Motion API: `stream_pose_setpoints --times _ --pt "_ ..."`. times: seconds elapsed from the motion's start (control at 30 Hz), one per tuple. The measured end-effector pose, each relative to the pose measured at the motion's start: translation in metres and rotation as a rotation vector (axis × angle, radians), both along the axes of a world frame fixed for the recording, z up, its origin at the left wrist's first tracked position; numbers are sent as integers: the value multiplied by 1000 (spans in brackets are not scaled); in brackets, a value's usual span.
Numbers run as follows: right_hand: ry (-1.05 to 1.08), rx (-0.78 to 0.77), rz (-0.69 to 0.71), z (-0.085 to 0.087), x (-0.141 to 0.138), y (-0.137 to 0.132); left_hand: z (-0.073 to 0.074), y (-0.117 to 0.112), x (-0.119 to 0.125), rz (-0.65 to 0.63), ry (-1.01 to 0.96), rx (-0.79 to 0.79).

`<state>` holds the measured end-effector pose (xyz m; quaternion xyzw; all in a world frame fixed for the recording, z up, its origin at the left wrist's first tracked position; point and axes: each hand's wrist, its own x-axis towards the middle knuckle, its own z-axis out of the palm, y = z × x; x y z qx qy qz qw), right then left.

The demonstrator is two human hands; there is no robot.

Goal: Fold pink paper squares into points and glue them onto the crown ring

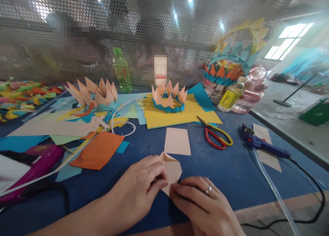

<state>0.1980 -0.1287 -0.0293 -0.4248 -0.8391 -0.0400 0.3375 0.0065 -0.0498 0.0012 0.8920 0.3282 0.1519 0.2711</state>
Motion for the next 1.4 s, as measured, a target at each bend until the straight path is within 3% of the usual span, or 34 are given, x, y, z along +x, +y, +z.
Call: stream_pose_setpoints --times 0.27,0.43,0.63,1.13,1.27,1.4 --pt "34 64 -10 -8 -1 1 -8 -1 -1 3 -2 17" --pt "-27 67 6 -1 0 2 -13 -1 -1 -10 -26 30" --pt "22 47 0 5 -2 0 -10 -2 0 -17 -43 20" --pt "-28 142 -63 -3 -10 5 -11 -2 0 36 -56 -40" --pt "-37 147 -64 -1 -10 4 -12 -4 0 19 -47 23" --pt "-38 137 -57 0 -8 4 -14 -8 -3 7 23 195"
